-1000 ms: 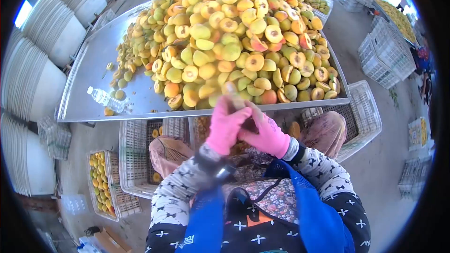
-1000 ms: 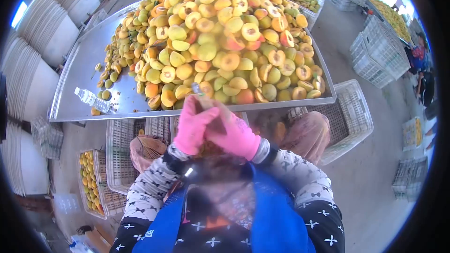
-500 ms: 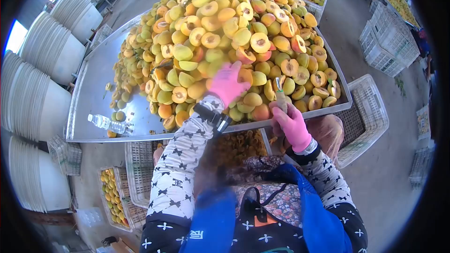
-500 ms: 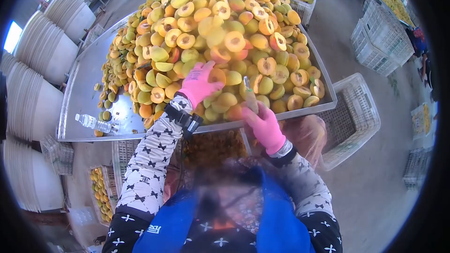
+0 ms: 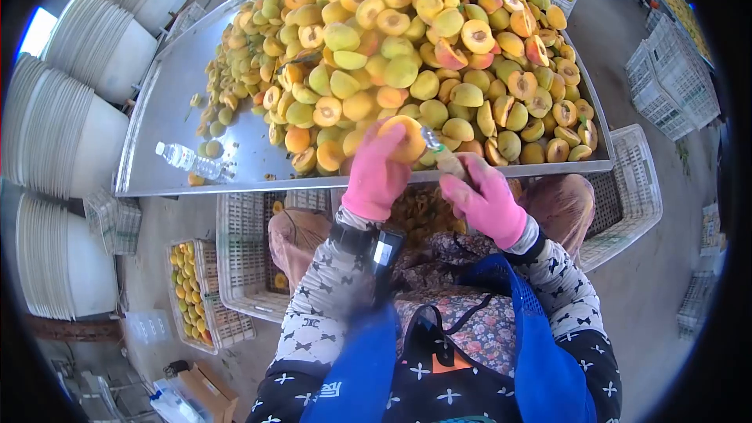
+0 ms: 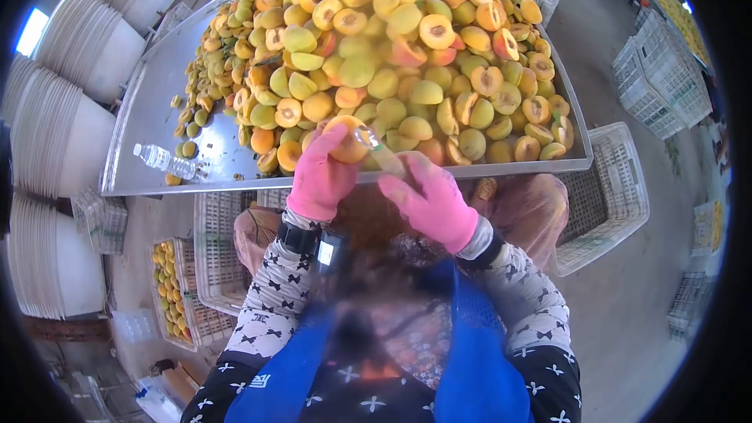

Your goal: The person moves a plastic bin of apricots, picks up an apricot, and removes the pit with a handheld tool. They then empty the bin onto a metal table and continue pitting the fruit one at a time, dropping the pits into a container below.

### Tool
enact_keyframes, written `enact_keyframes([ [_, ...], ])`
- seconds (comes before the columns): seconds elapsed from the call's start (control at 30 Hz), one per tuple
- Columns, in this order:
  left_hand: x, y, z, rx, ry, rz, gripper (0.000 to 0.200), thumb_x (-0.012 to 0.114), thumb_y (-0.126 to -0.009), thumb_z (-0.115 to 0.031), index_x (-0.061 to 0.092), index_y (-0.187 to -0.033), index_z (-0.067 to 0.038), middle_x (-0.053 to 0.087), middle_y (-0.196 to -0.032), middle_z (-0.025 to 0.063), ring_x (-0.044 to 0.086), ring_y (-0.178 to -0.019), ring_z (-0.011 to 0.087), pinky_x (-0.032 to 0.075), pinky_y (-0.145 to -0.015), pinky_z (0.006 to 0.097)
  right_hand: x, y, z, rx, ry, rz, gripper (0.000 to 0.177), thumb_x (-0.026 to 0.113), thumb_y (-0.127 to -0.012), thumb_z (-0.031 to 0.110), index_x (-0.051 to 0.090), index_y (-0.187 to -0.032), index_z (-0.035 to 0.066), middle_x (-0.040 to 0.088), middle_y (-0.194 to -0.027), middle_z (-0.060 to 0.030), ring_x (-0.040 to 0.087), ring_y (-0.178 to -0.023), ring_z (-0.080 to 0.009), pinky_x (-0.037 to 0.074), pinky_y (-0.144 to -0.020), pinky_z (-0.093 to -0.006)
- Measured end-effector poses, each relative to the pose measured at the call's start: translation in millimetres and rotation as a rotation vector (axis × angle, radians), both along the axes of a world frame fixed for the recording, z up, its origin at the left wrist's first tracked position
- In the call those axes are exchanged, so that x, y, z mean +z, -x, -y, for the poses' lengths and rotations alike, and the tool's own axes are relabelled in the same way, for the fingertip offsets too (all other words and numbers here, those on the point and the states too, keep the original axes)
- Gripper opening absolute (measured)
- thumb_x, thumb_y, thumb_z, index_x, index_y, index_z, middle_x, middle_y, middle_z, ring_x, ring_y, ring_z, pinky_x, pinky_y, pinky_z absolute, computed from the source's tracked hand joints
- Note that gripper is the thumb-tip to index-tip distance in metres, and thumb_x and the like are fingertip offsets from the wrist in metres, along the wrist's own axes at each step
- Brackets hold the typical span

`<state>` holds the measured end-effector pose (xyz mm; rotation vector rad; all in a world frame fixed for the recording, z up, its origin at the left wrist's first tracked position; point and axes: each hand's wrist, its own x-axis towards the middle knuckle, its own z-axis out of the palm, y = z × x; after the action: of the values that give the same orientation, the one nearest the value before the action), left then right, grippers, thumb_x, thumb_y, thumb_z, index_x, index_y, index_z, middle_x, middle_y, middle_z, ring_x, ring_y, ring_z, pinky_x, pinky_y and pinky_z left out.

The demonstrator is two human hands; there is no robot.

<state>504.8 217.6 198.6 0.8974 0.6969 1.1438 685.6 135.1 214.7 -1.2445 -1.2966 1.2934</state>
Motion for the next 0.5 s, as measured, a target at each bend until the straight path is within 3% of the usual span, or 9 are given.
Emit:
enact_keyframes([
  [0.03,-12,6,6,0.0,-0.14,-0.126,0.03,0.051,-0.096,-0.01,0.053,-0.124,-0.001,0.061,-0.117,0.0117,0.058,-0.11,0.0236,0.046,-0.097,0.0363,-9,6,-4,-0.003,-0.203,0.255,0.032,0.067,-0.09,0.023,0.056,-0.11,0.002,0.061,-0.077,-0.0136,0.062,-0.065,-0.0271,0.048,-0.058,-0.0384],
  [0.1,-27,17,14,-0.005,-0.422,-0.385,0.031,0.049,-0.098,-0.016,0.052,-0.126,-0.002,0.061,-0.12,0.0138,0.056,-0.114,0.0271,0.044,-0.101,0.0388,-39,14,-10,-0.056,-0.463,0.533,0.037,0.07,-0.088,0.024,0.057,-0.113,0.0,0.064,-0.087,-0.0153,0.064,-0.07,-0.0303,0.05,-0.061,-0.0391],
  [0.13,-28,20,16,-0.038,-0.197,-0.059,0.032,0.049,-0.098,-0.016,0.051,-0.126,-0.001,0.06,-0.121,0.0142,0.057,-0.114,0.0269,0.043,-0.102,0.0381,-48,15,-11,-0.082,-0.597,0.669,0.04,0.071,-0.087,0.024,0.057,-0.114,-0.001,0.065,-0.092,-0.0161,0.065,-0.073,-0.0319,0.05,-0.063,-0.0394],
  [0.17,-24,21,17,-0.069,0.027,0.267,0.032,0.049,-0.099,-0.017,0.05,-0.127,-0.001,0.059,-0.123,0.0145,0.057,-0.114,0.0266,0.043,-0.102,0.0374,-45,17,-10,-0.062,-0.514,0.658,0.042,0.073,-0.084,0.025,0.058,-0.115,0.001,0.064,-0.096,-0.0198,0.062,-0.083,-0.0411,0.05,-0.069,-0.0447],
  [0.2,-21,23,20,-0.099,0.25,0.592,0.033,0.049,-0.099,-0.018,0.049,-0.128,-0.001,0.059,-0.124,0.0149,0.058,-0.114,0.0264,0.043,-0.103,0.0366,-40,19,-9,-0.04,-0.532,0.669,0.041,0.072,-0.085,0.025,0.058,-0.115,0.001,0.063,-0.095,-0.0195,0.062,-0.082,-0.0406,0.05,-0.068,-0.0445],
  [0.3,-14,29,25,-0.059,0.265,0.589,0.035,0.05,-0.099,-0.016,0.046,-0.13,-0.002,0.056,-0.129,0.0154,0.057,-0.116,0.0277,0.043,-0.103,0.0377,-22,23,-9,0.004,-0.555,0.719,0.04,0.072,-0.085,0.025,0.058,-0.115,0.003,0.063,-0.091,-0.0189,0.062,-0.08,-0.0397,0.049,-0.066,-0.0443],
  [0.47,-19,25,35,0.175,-0.518,-0.397,0.039,0.051,-0.098,-0.018,0.044,-0.133,-0.004,0.055,-0.126,0.0143,0.055,-0.115,0.0272,0.044,-0.101,0.0416,-16,22,-8,-0.023,-0.608,0.683,0.038,0.072,-0.083,0.022,0.059,-0.112,0.002,0.062,-0.088,-0.0179,0.062,-0.076,-0.0374,0.049,-0.064,-0.0423],
  [0.5,-17,24,36,0.171,-0.441,-0.299,0.039,0.052,-0.097,-0.017,0.044,-0.133,-0.004,0.055,-0.125,0.0141,0.055,-0.115,0.0266,0.045,-0.1,0.0408,-18,21,-9,0.04,-0.507,0.598,0.037,0.072,-0.082,0.021,0.059,-0.111,0.002,0.062,-0.087,-0.0174,0.062,-0.075,-0.036,0.049,-0.064,-0.0413],
])
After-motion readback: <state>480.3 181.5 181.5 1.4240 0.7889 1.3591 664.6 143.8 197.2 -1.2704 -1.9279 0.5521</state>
